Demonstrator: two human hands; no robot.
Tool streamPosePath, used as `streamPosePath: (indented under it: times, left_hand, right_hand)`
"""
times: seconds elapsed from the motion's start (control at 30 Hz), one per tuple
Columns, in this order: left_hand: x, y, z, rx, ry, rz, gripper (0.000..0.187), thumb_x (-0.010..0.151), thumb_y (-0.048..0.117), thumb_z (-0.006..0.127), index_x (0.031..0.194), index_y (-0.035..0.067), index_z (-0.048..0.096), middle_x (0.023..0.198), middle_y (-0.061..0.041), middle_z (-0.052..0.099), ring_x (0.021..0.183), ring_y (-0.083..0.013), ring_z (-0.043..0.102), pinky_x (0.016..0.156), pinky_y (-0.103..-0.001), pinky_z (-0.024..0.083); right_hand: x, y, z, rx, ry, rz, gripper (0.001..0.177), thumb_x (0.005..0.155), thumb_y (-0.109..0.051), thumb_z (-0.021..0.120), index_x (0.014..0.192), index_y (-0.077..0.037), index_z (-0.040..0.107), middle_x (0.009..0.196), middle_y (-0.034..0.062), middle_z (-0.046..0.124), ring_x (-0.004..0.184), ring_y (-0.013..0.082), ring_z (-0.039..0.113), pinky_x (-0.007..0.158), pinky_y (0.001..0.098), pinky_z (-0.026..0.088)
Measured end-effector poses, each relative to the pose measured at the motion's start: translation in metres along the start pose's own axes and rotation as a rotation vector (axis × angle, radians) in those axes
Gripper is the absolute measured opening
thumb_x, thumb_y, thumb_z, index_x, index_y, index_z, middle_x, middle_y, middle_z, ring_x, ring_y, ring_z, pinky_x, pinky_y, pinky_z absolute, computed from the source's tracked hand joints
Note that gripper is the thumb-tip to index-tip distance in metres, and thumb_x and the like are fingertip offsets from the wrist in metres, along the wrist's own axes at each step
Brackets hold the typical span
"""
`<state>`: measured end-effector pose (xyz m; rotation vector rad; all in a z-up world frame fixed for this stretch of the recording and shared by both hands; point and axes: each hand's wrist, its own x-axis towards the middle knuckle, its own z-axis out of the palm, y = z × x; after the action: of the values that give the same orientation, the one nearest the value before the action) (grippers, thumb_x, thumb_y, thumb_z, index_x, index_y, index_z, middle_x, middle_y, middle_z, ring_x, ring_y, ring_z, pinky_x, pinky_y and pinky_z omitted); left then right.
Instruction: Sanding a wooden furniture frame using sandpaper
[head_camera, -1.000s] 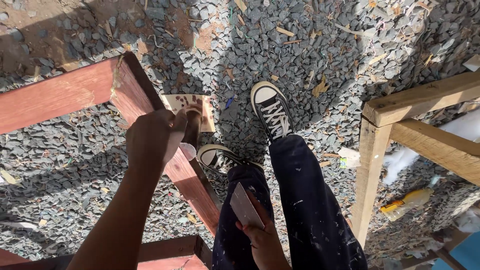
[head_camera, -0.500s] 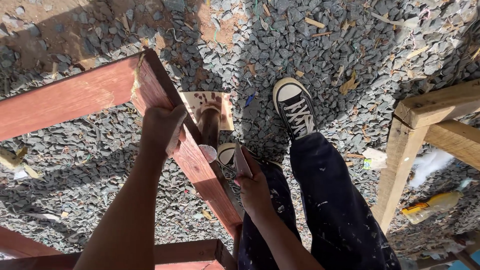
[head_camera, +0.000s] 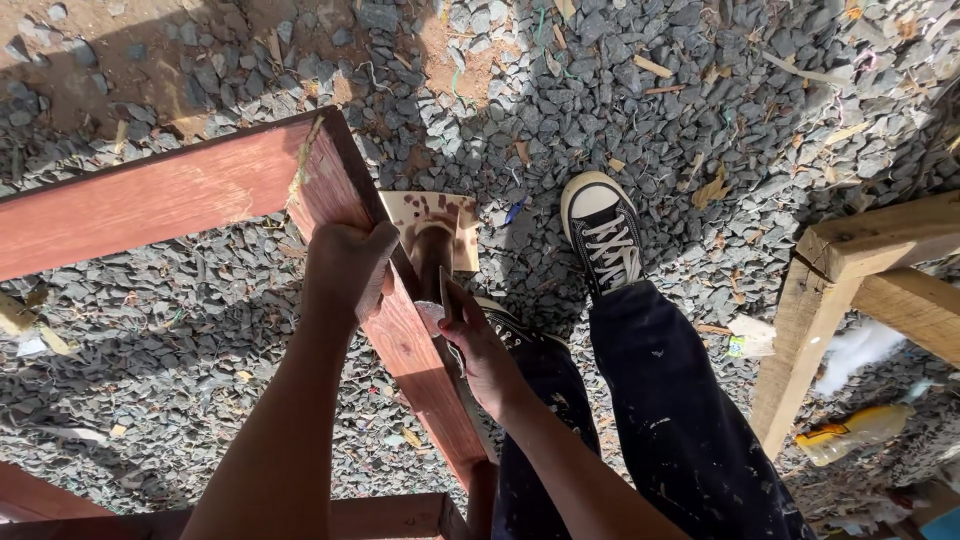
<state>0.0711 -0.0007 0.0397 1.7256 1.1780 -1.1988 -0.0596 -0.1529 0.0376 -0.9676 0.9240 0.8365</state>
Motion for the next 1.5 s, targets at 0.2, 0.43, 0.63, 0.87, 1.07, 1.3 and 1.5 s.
streamPosePath:
  times: [0.2,0.43,0.63,0.87,1.07,1.3,1.5]
  left_hand:
    - [0.0,0.002,-0.002,0.04,-0.004,0.021,0.051,0.083,0.037,0.061,0.044,0.006,0.061,0.036,-0.01,0.049,0.03,-0.0218,0.054,0.04,-0.031,0.044]
    - [0.017,-0.015,0.004,0.047,0.019,0.036,0.05,0.084,0.038,0.06,0.046,0.006,0.061,0.037,-0.01,0.048,0.031,-0.0213,0.053,0.041,-0.031,0.043]
    - [0.003,-0.002,-0.001,0.069,0.02,0.038,0.049,0.082,0.037,0.06,0.044,0.007,0.061,0.035,-0.01,0.048,0.031,-0.0221,0.054,0.043,-0.032,0.044]
    - [0.014,-0.007,0.0,0.093,0.023,0.048,0.049,0.083,0.036,0.058,0.042,0.009,0.06,0.033,-0.01,0.047,0.031,-0.0224,0.054,0.046,-0.032,0.046]
    - [0.003,0.002,-0.002,0.072,0.022,0.014,0.045,0.08,0.034,0.058,0.043,0.009,0.061,0.035,-0.009,0.048,0.032,-0.0214,0.055,0.046,-0.032,0.046]
    - [0.022,-0.016,0.003,0.082,0.026,0.061,0.046,0.08,0.035,0.058,0.044,0.007,0.061,0.036,-0.01,0.048,0.034,-0.0231,0.056,0.047,-0.033,0.046]
    - [0.026,-0.02,0.005,0.08,0.03,0.048,0.044,0.079,0.036,0.057,0.044,0.009,0.06,0.035,-0.009,0.046,0.033,-0.0231,0.055,0.048,-0.034,0.046]
  right_hand:
    - [0.049,-0.018,0.002,-0.183,-0.062,-0.007,0.072,0.093,-0.013,0.051,0.161,-0.003,0.029,0.161,0.0235,0.032,0.142,0.0339,0.037,0.119,0.0428,0.025]
    - [-0.027,-0.062,0.023,-0.242,-0.125,0.018,0.083,0.095,-0.04,0.068,0.163,-0.014,0.027,0.17,0.0216,0.01,0.157,0.0367,-0.003,0.125,0.0497,0.006]
    - [0.052,-0.02,-0.009,0.062,-0.055,0.136,0.083,0.091,-0.035,0.077,0.16,-0.019,0.033,0.157,0.0206,0.03,0.141,0.0351,0.034,0.114,0.0451,0.032]
    - [0.012,-0.048,0.003,0.402,0.177,0.352,0.044,0.086,-0.029,0.075,0.129,-0.022,0.067,0.12,0.0088,0.072,0.108,0.0255,0.068,0.089,0.0382,0.056]
    - [0.072,-0.003,-0.026,0.143,0.137,0.292,0.069,0.083,-0.033,0.085,0.144,-0.022,0.056,0.113,0.0074,0.073,0.1,0.0234,0.073,0.081,0.0367,0.062]
    - [-0.011,-0.09,0.017,-0.532,-0.165,0.068,0.07,0.089,0.004,0.049,0.157,-0.01,0.042,0.161,0.0257,0.038,0.15,0.0453,0.028,0.12,0.0541,0.026]
    - [0.061,-0.039,-0.026,-1.084,-0.239,0.034,0.086,0.076,0.02,0.05,0.156,-0.011,0.044,0.162,0.0181,0.038,0.146,0.0426,0.039,0.119,0.0506,0.034]
